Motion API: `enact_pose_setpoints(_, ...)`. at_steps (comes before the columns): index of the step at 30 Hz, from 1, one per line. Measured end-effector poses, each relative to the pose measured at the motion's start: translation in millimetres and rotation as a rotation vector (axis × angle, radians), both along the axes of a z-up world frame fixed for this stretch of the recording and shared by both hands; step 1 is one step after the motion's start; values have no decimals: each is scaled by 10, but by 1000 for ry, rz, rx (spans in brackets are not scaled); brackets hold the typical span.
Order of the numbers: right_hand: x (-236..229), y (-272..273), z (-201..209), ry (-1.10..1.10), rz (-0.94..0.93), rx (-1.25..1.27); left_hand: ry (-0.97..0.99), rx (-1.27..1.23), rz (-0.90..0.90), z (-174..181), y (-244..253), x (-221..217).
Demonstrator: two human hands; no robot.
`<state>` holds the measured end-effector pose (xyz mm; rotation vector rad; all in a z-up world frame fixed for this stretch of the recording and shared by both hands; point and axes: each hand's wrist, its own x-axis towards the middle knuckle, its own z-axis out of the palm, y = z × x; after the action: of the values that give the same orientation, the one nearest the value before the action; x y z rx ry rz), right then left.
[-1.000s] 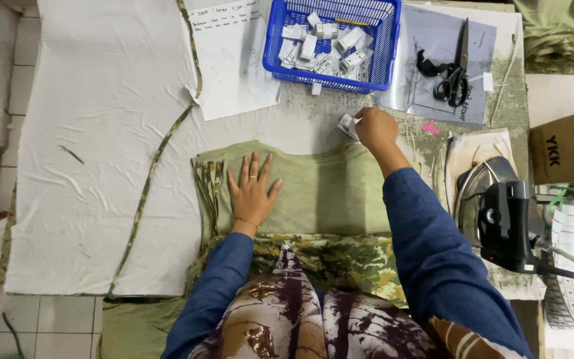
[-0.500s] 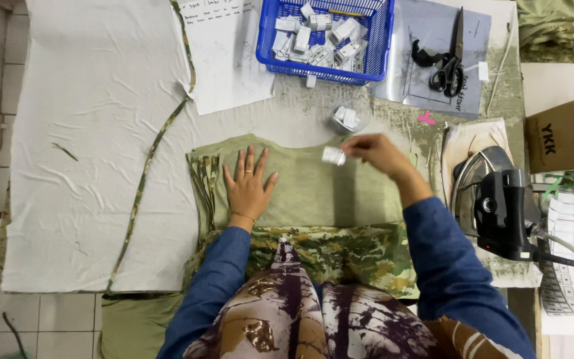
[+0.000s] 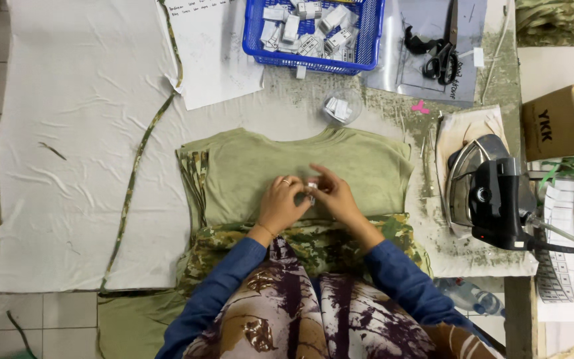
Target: The person places small white labels onto a green t-shirt and uses an iron to press them onto the fabric. They repeatedly pick up labels from a blue basket, position them on the shirt, and iron the area to secure them.
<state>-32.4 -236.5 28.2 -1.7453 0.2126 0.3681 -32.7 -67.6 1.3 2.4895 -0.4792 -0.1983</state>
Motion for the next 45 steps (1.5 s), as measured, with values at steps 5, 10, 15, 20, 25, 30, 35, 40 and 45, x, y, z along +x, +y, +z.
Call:
enact_pose_setpoints(5, 157, -174, -422, -26, 27, -180, 15, 113, 130, -195, 23, 165)
enact_pose_setpoints(10, 408, -164, -170, -118, 91, -524, -125, 197, 368, 115, 65, 219)
enact_pose_setpoints(15, 394, -254, 88, -75, 118, -679, 170, 153, 427, 460, 112, 204)
enact_pose_setpoints(20, 357, -226, 114, -77, 91, -701, 137, 230, 462, 261, 93, 229)
enact_pose_setpoints(25, 371, -218, 120, -80, 71, -706, 140, 211, 466, 274, 50, 237)
enact_pose_setpoints(30, 357, -201, 162, -105, 125, -807, 60, 329, 470, 80, -58, 199)
enact_pose_setpoints(35, 214, -1701, 302, -102, -188, -1257, 64, 375, 371, 263, 545, 300)
enact_pose_setpoints(40, -150, -3035, 560, -7, -342, -1514, -83, 409, 462, 23, 1074, 336)
enact_pose_setpoints(45, -6, -2643, 860, 63, -229, -1160, -169, 408, 449, -3, 1071, 288)
